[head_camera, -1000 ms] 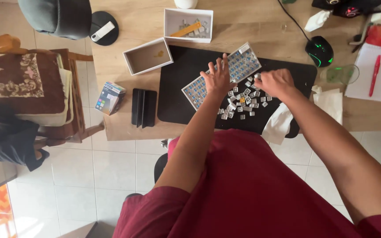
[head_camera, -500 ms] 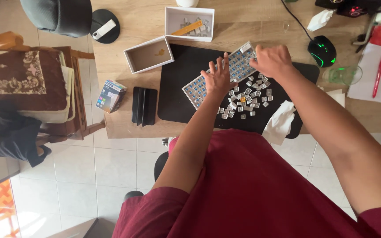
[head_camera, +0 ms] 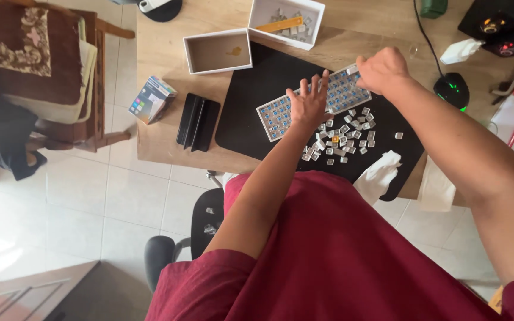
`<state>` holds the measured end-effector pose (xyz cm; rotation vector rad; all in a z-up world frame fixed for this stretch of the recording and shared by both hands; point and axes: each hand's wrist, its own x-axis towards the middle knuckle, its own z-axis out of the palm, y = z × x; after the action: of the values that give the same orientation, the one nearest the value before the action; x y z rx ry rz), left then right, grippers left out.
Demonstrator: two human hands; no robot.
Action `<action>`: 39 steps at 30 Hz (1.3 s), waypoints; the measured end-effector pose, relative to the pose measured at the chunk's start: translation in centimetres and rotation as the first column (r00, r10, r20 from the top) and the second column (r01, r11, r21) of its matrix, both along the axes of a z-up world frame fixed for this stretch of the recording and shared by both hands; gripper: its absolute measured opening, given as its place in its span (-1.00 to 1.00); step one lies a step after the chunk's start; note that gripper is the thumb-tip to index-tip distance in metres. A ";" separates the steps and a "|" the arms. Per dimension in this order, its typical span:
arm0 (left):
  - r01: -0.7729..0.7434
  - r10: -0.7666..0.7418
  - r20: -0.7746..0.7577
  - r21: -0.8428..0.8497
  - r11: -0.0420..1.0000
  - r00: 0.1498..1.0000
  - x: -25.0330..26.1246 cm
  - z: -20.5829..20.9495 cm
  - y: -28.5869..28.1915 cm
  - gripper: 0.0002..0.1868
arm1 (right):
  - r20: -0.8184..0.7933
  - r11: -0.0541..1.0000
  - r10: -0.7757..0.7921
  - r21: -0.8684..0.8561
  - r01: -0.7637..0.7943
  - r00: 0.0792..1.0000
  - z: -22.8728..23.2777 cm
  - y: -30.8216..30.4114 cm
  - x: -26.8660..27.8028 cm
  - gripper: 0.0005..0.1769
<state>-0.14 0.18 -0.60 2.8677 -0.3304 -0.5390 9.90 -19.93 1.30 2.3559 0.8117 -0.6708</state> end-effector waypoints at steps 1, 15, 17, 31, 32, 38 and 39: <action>-0.010 0.010 -0.002 -0.002 1.000 1.000 0.0 -0.1 0.0 0.43 | -0.002 1.000 0.010 -0.002 -0.010 1.000 -0.1 0.1 0.4 -0.40; 0.029 -0.029 -0.022 -0.015 0.999 0.999 -0.1 0.1 0.3 0.42 | -0.277 0.877 -0.432 0.095 0.471 0.859 3.6 -0.4 1.3 -0.46; 0.032 -0.032 -0.026 -0.016 0.999 0.999 0.1 0.2 0.3 0.42 | -0.267 0.822 -0.433 0.275 0.499 0.861 2.3 -2.9 0.7 -0.51; 0.046 -0.046 -0.060 0.007 0.999 0.997 0.0 0.5 0.4 0.42 | -0.197 0.739 -0.316 0.562 0.371 0.928 4.3 -2.7 -1.3 -0.35; 0.044 -0.043 -0.053 0.003 0.999 0.998 0.1 0.4 0.4 0.41 | -0.212 0.769 -0.313 0.515 0.378 0.926 5.1 -2.0 -1.1 -0.33; 0.040 -0.039 -0.055 0.006 0.999 0.998 0.1 0.0 0.4 0.42 | -0.227 0.901 -0.342 0.195 0.386 0.912 7.1 0.4 -0.6 -0.38; 0.040 -0.040 -0.046 0.000 0.999 0.998 0.1 0.0 0.4 0.42 | -0.202 0.905 -0.332 0.207 0.372 0.921 6.6 0.2 -0.6 -0.46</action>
<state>0.00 0.55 -0.63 2.8503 -0.3803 -0.6120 9.29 -19.76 7.87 2.7344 0.5583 -0.9722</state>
